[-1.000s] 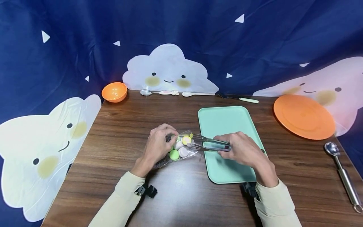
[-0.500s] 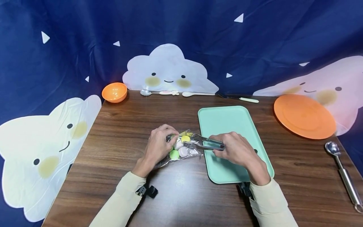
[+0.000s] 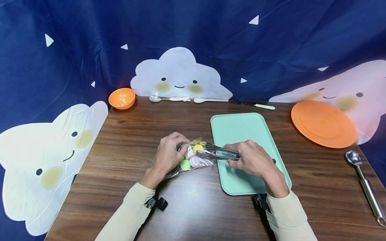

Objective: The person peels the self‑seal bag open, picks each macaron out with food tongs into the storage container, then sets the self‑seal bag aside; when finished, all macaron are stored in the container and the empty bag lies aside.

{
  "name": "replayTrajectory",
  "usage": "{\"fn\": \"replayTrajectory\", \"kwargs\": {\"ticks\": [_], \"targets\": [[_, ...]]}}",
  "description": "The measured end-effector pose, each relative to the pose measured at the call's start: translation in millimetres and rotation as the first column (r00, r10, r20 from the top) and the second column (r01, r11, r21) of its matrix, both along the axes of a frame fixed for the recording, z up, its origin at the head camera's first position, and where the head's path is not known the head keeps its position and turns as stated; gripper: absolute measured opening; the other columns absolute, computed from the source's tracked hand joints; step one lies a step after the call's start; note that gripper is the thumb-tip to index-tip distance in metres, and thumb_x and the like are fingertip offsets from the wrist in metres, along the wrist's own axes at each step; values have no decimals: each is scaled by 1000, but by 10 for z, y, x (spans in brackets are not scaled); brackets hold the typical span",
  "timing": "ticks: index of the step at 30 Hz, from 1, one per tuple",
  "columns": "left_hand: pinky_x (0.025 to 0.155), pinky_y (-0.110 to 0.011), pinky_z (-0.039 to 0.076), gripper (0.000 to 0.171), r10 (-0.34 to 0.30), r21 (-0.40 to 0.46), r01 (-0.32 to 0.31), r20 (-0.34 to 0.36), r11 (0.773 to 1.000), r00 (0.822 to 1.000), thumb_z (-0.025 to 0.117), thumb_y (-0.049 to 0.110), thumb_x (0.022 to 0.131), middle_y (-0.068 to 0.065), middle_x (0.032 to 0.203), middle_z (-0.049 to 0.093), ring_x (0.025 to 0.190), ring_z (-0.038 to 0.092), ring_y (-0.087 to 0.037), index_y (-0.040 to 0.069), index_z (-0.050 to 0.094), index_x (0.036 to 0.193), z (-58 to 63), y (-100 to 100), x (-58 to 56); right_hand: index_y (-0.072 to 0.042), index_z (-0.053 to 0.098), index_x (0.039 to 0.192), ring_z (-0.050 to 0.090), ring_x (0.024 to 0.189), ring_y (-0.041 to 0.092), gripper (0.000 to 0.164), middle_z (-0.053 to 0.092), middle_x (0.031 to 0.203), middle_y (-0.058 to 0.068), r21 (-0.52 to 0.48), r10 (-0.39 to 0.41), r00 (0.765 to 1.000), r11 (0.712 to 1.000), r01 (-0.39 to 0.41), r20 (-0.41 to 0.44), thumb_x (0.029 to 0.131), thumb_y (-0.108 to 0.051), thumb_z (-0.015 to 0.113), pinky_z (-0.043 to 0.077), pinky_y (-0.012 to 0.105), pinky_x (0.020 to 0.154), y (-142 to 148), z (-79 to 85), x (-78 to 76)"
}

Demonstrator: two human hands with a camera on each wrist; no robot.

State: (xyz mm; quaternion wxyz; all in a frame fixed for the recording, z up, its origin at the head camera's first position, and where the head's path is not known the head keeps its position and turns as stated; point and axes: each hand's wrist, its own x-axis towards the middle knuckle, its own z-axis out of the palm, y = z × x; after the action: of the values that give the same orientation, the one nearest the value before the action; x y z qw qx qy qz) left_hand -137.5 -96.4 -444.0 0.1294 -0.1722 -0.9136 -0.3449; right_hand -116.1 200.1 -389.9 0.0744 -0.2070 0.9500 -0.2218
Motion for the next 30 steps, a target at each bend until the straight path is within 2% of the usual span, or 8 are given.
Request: {"fn": "replayTrajectory", "kwargs": {"ticks": [7,13,18,30], "targets": [[96,-48,59,6,-3,-9,3,-14,1000,1000,83,14,92,-2,107,80,102,77,-26,14,85,98,12,-3,4,-22,82,114,42,54,7,34,62,71,-8,4,-14,1000,1000,14,-9,82,-12,82,34,25,47,19,39,24],[96,-48,59,7,-3,-6,3,-13,1000,1000,83,14,92,-3,107,80,103,77,-26,14,85,98,19,-5,5,-22,82,118,43,56,7,37,66,76,-8,14,-28,999,1000,28,-19,82,-14,83,35,26,48,53,86,46],[97,-49,58,7,-1,-7,1,-6,1000,1000,82,14,92,-4,107,80,103,77,-26,13,85,99,26,-5,7,-25,82,115,44,58,8,32,64,74,-9,13,-28,999,1000,28,-29,83,-16,82,35,27,50,90,144,61],[100,-52,57,8,0,-8,0,3,1000,1000,83,14,92,-5,108,80,104,77,-28,12,84,100,15,-3,18,-22,80,127,45,56,9,42,63,73,-4,33,-108,993,993,109,-42,85,-20,82,36,27,49,270,231,53]]}}
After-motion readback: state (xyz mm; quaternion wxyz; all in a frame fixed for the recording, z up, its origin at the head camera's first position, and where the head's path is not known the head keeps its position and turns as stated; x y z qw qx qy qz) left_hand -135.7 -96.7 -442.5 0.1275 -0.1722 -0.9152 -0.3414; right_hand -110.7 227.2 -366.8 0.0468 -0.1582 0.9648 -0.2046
